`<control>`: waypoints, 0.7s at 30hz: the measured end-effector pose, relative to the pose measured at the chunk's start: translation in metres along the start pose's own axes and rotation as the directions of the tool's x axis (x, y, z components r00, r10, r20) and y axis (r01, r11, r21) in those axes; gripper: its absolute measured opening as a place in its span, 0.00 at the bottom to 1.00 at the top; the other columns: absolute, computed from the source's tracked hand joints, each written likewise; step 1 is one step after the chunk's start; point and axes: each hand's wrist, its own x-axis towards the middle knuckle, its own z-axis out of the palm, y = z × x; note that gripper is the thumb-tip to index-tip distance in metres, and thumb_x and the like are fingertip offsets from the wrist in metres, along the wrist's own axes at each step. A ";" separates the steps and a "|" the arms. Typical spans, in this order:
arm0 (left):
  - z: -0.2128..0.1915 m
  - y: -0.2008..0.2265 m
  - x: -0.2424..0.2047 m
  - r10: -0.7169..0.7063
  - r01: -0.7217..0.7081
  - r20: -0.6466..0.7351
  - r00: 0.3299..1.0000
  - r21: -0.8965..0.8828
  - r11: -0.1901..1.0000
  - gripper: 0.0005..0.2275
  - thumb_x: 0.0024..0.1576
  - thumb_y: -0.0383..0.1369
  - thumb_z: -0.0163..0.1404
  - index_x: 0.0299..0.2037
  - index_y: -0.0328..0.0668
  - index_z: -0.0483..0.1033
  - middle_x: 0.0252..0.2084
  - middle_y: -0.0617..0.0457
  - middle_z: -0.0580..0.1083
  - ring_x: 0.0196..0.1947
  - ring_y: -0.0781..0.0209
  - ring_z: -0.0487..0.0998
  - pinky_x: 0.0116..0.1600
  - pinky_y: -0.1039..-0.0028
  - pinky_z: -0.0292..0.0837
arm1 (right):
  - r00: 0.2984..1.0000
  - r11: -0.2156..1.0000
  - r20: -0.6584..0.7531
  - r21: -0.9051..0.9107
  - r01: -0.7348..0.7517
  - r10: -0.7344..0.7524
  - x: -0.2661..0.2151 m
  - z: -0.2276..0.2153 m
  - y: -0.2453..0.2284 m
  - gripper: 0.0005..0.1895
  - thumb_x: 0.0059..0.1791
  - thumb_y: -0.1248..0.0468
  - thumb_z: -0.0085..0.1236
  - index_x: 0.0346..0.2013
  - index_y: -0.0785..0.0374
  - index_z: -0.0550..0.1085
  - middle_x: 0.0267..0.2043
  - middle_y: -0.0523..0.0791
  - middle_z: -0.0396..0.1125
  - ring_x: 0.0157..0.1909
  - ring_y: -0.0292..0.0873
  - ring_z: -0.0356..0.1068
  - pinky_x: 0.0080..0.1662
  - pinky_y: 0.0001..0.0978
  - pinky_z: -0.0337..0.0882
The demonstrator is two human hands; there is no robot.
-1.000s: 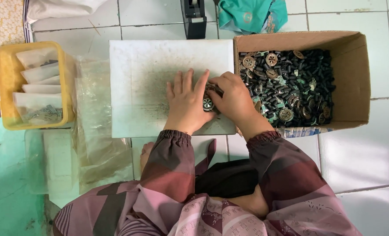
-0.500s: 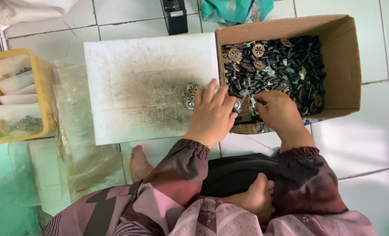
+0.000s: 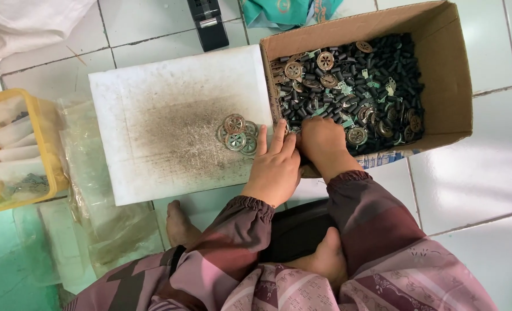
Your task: The person sits on the floor and sorts small metal hardware pieces from a cardboard box onto a white board. They place some pieces into small plastic bags and set them aside in a yellow container. Later, they sort round metal washers from the box onto the board.
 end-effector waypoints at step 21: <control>-0.015 -0.005 -0.002 -0.021 0.009 -0.108 0.994 -0.110 0.994 0.12 0.63 0.34 0.50 0.51 0.36 0.77 0.62 0.39 0.68 0.75 0.33 0.52 0.75 0.32 0.43 | 0.970 0.870 -0.238 0.486 0.081 0.043 -0.025 -0.028 0.036 0.10 0.50 0.60 0.61 0.45 0.54 0.82 0.41 0.48 0.73 0.52 0.55 0.72 0.52 0.48 0.75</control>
